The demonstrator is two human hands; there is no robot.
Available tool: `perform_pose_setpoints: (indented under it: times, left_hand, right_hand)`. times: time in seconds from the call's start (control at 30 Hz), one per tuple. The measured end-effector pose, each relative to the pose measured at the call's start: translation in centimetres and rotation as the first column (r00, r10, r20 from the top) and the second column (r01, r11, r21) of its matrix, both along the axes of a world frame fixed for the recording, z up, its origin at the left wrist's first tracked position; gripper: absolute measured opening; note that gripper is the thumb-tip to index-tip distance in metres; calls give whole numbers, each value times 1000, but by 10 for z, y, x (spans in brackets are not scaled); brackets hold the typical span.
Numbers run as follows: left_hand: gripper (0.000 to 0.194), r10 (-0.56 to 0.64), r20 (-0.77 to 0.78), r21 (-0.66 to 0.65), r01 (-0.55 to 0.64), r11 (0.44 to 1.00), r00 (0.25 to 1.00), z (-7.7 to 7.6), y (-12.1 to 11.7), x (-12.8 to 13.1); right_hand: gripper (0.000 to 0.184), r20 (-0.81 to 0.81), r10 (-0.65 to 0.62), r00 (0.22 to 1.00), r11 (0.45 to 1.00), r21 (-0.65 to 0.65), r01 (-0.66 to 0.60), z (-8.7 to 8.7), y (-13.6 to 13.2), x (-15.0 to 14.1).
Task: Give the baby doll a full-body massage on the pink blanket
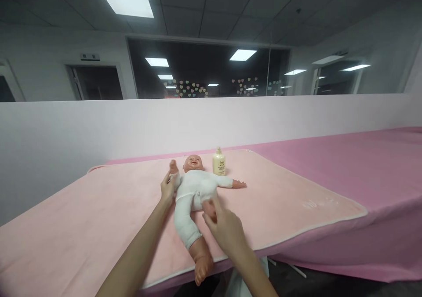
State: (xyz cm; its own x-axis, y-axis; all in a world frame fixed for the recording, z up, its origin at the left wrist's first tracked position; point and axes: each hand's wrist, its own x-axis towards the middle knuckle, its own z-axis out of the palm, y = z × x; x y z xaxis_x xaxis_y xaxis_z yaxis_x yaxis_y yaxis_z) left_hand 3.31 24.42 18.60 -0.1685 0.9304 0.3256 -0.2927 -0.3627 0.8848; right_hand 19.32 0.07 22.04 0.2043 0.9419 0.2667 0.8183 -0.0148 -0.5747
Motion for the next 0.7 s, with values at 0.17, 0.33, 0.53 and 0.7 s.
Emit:
perform_pose_setpoints:
  times: [0.17,0.33,0.53,0.7]
  left_hand:
    - [43,12,246,-145,25,989,969,9,5,-9]
    - [47,-135,-122,50,142,989,983,9,-6,2]
    - [47,120,-656,334,145,931,745,3,-14,9]
    - [47,130,-578,303,64,951,806,-4,-6,7]
  right_hand:
    - [31,80,14,997,988,-152,-2,-5,-51,3]
    - [31,-66,-54,996,996,63,58,32,-7,12]
    - [25,-153,4,988,994,107,12,27,77,8]
    - [30,-135,27,991,995,102,-13,8,52,4]
